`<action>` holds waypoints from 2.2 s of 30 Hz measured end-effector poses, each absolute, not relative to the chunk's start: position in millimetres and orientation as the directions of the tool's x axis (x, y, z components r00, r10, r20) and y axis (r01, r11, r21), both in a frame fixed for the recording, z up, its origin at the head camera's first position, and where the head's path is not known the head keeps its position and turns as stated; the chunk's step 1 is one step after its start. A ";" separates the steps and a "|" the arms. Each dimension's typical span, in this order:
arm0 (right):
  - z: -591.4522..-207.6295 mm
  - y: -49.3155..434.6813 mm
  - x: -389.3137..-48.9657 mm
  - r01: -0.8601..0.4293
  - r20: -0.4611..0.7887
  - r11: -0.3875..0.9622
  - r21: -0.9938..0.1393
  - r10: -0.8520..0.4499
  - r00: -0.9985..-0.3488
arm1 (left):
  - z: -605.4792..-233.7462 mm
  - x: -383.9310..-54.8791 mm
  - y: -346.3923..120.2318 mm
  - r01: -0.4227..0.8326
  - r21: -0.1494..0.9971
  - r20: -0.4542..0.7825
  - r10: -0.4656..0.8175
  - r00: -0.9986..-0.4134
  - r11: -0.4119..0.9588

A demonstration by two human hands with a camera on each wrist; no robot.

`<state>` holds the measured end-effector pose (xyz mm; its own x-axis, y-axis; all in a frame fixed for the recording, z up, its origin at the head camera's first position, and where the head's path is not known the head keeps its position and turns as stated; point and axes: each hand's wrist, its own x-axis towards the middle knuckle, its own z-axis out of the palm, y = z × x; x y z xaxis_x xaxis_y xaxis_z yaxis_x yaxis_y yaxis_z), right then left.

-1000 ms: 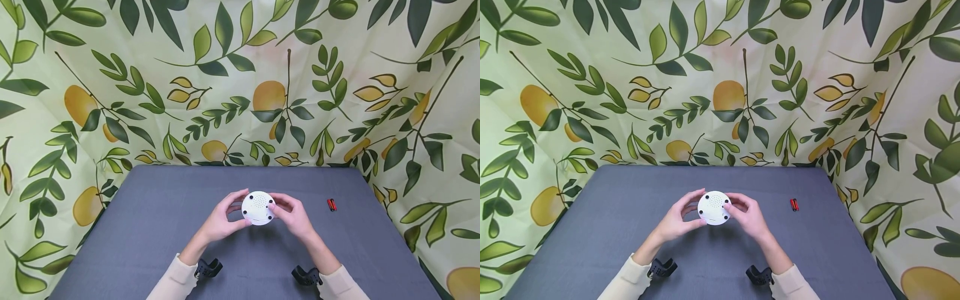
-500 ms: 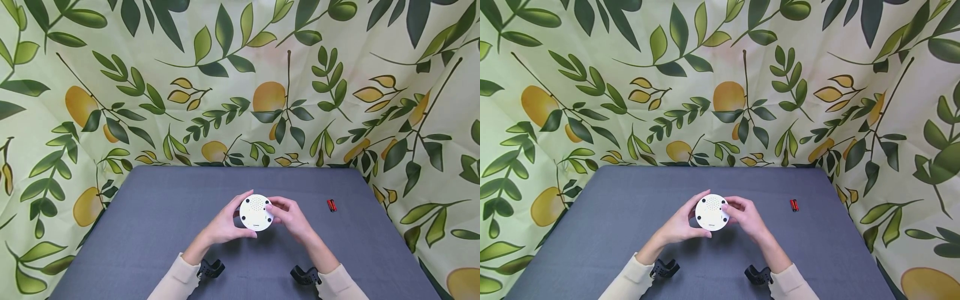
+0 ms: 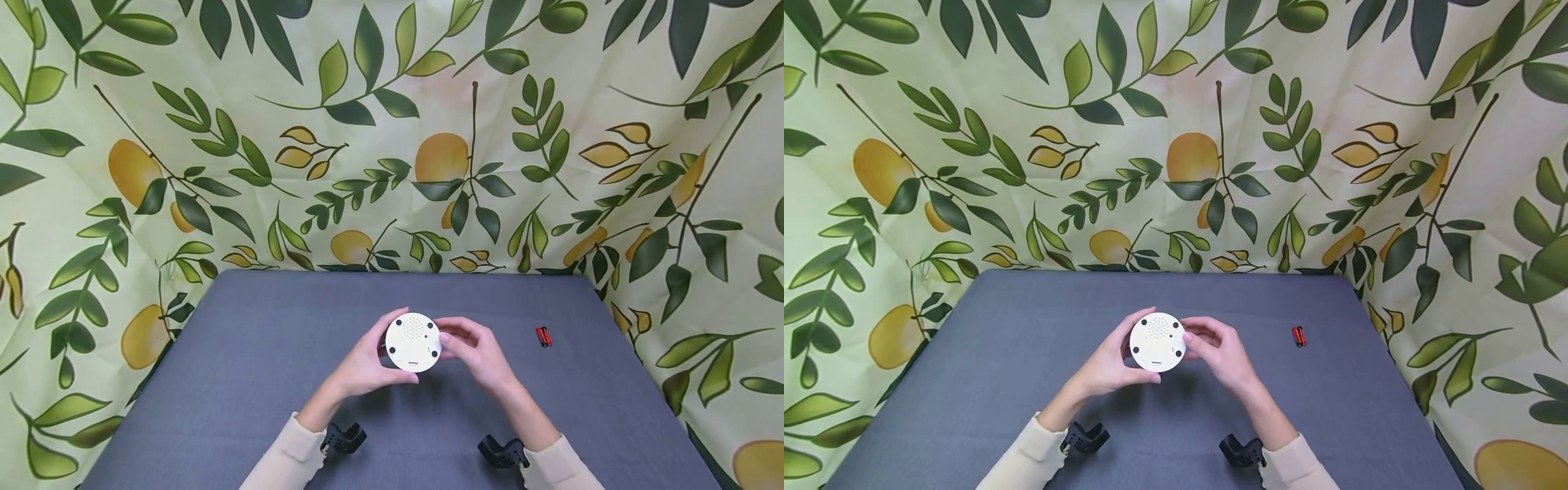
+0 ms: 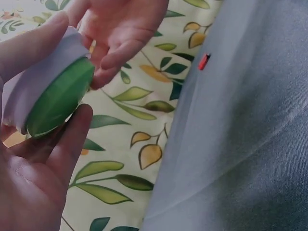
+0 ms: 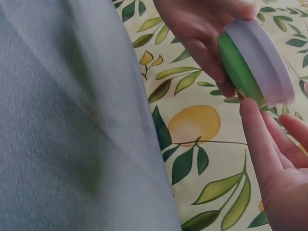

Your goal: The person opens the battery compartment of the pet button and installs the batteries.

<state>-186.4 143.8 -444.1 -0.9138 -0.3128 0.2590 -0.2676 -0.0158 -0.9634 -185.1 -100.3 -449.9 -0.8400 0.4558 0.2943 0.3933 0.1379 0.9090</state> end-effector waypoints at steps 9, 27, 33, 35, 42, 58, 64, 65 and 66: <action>-432.6 146.8 -181.2 -0.519 0.445 0.184 -0.834 -0.330 -0.833 | -450.0 -187.1 -103.4 0.361 0.923 0.262 0.472 -0.842 0.133; -436.3 138.1 -174.3 -0.607 0.453 0.273 -0.746 -0.459 -0.764 | -451.1 -186.2 -102.3 0.310 0.950 0.245 0.511 -0.824 0.045; -435.1 135.4 -172.3 -0.603 0.450 0.325 -0.728 -0.436 -0.779 | -450.7 -187.1 -102.0 0.352 0.933 0.274 0.492 -0.826 0.072; -433.0 134.4 -171.2 -0.614 0.457 0.360 -0.703 -0.433 -0.777 | -450.3 -187.4 -101.7 0.359 0.929 0.271 0.490 -0.828 0.094; -427.4 131.4 -167.9 -0.620 0.455 0.435 -0.653 -0.430 -0.780 | -449.5 -188.3 -101.0 0.371 0.919 0.266 0.488 -0.831 0.132; -437.5 124.2 -166.5 -0.709 0.555 0.374 -0.598 -0.446 -0.703 | -448.0 -188.9 -106.7 0.388 0.901 0.243 0.514 -0.823 0.194; -446.0 120.4 -169.1 -0.790 0.653 0.345 -0.507 -0.445 -0.613 | -449.9 -188.9 -108.0 0.405 0.894 0.260 0.516 -0.816 0.190; -447.5 120.1 -169.5 -0.799 0.666 0.345 -0.492 -0.442 -0.601 | -450.3 -189.0 -107.9 0.407 0.894 0.263 0.516 -0.815 0.188; -448.8 119.9 -169.7 -0.810 0.680 0.347 -0.474 -0.439 -0.586 | -450.7 -189.2 -107.9 0.408 0.894 0.265 0.516 -0.815 0.185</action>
